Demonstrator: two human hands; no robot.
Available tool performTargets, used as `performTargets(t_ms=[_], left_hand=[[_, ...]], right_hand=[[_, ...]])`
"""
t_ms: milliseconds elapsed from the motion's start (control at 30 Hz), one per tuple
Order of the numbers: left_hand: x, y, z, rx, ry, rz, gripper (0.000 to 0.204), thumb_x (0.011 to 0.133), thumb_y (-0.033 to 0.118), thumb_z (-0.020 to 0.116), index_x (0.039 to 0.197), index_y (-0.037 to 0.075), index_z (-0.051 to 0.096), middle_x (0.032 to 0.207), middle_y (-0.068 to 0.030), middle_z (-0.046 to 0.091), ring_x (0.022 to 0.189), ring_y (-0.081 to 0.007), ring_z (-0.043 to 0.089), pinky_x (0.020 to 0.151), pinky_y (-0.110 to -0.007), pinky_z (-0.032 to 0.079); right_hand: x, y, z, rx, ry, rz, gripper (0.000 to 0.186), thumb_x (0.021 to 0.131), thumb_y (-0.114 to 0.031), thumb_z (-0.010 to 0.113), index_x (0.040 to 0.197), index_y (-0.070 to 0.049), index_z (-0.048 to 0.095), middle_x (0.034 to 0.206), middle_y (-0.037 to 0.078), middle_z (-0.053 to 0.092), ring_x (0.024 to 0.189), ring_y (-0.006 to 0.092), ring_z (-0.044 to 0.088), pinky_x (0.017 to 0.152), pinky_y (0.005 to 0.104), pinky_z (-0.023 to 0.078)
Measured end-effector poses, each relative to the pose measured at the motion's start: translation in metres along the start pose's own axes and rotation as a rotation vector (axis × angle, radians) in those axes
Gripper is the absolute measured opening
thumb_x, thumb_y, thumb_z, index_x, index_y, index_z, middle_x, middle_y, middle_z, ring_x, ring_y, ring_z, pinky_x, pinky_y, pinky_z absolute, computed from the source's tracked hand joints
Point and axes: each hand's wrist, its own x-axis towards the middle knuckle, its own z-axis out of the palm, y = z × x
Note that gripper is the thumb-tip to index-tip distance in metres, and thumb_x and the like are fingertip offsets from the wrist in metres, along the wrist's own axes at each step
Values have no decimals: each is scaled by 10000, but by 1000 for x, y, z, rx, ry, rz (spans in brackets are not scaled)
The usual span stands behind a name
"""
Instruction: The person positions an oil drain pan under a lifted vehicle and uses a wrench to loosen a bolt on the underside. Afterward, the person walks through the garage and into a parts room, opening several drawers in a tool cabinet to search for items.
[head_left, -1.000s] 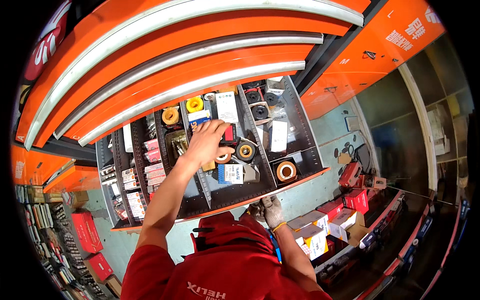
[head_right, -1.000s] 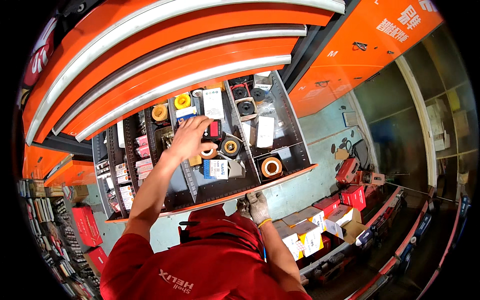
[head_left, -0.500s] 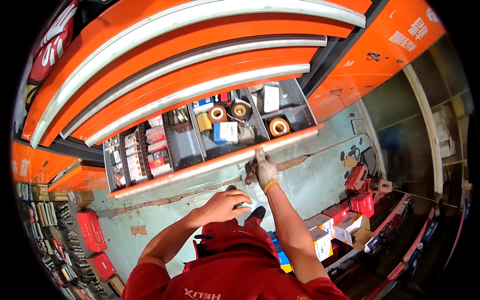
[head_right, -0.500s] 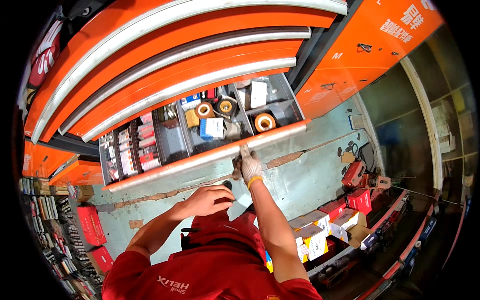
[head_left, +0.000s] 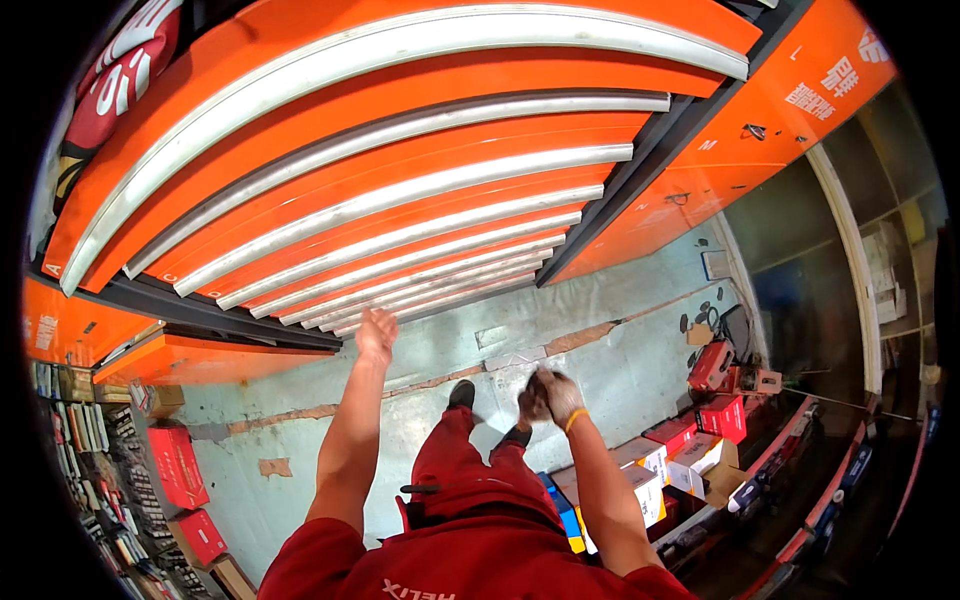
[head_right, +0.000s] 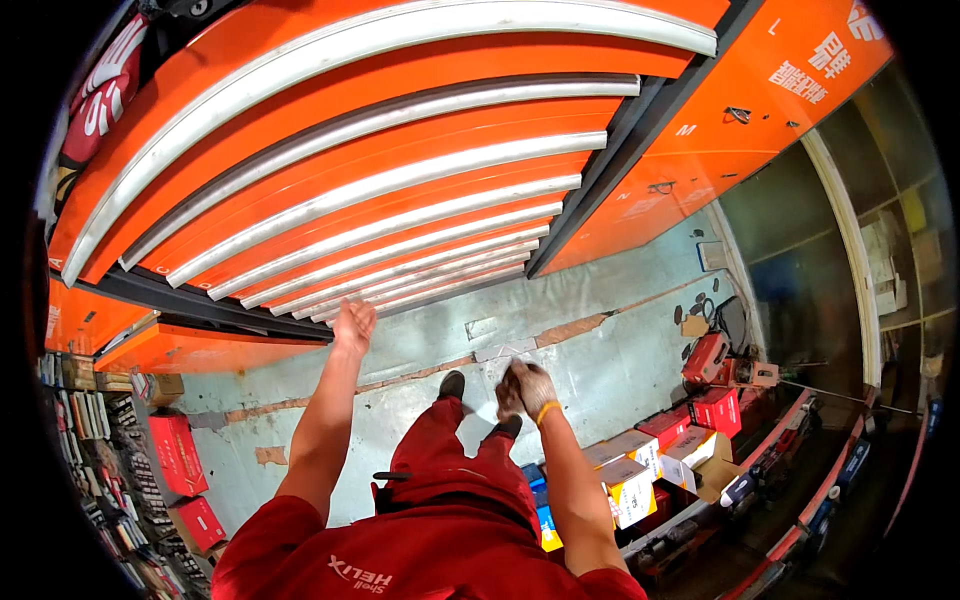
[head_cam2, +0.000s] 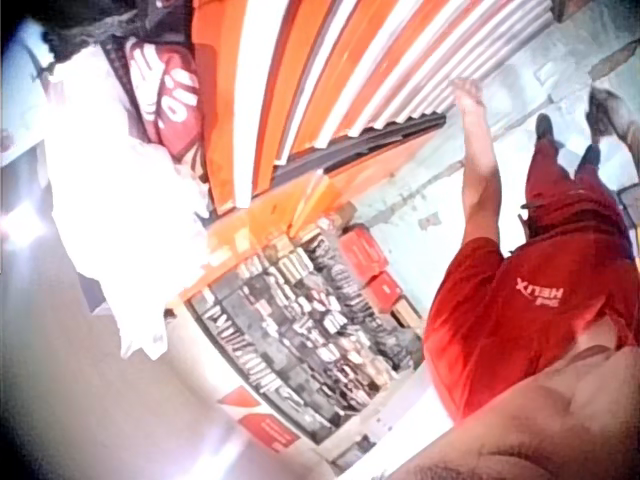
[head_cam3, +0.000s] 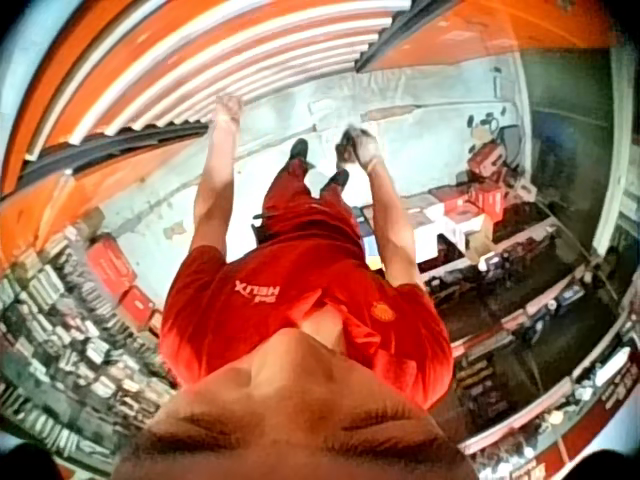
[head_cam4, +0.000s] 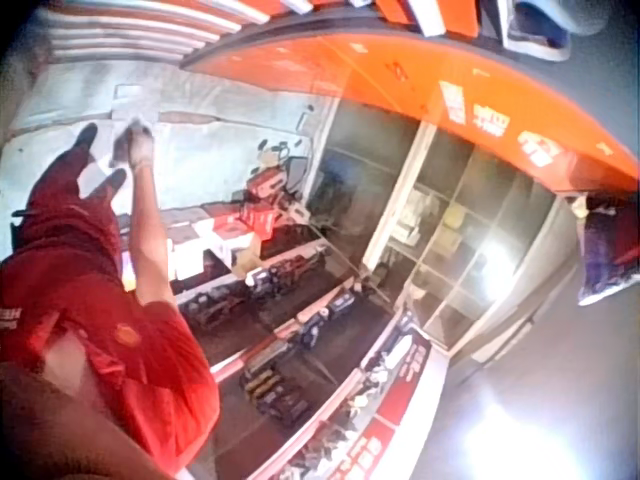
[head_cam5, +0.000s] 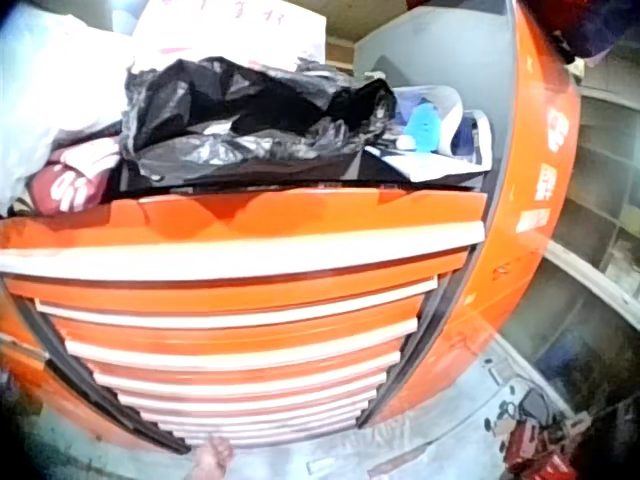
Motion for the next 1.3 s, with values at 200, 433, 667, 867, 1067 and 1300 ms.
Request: performTargets(t_ms=[200,433,667,867,1067,1300], left_hand=[[86,24,15,-339,137,-123,634,1104,659,313,968,92,563,856,-26,658,915,-230,667,978,-427,556],[67,54,75,-633,9,-117,970,1033,771,355,1656,33,269,1591,-159,471,1484,-339,440,1212,-511,404],[92,15,32,-565,33,-56,1142,951,897,400,1615,-22,268,1528,-126,457,1175,-242,553,940,-371,506],[49,-29,10,-515,13,-59,1048,974,887,346,1497,-21,387,1377,-90,553,1018,-218,559,810,-337,465],[-15,-74,-35,-534,-12,-114,949,974,885,325,1295,23,559,1186,-59,655,1052,-234,609,768,-326,478],[-90,-121,-70,-484,0,-172,897,1003,849,303,1422,85,515,1310,-61,652,1113,-246,633,757,-324,501]], right_hand=[[-78,125,-43,51,173,394,528,1010,-493,649,1128,13,741,1023,145,745,887,226,681,820,375,556],[-151,237,-106,-25,387,568,466,994,-425,694,1219,-18,714,1111,142,752,988,278,722,866,387,577],[-160,208,-123,-407,234,157,472,1042,-418,599,1233,1,703,1175,221,735,1066,355,698,926,411,550],[-110,155,-97,129,321,386,460,1024,-411,660,1201,10,714,1051,146,742,961,261,682,853,376,545],[-80,105,-65,95,220,281,503,1013,-472,701,1162,8,718,933,86,710,828,163,620,749,326,517],[-58,80,-51,81,93,230,667,1019,-527,699,1383,25,616,1213,127,720,1066,214,660,949,344,533]])
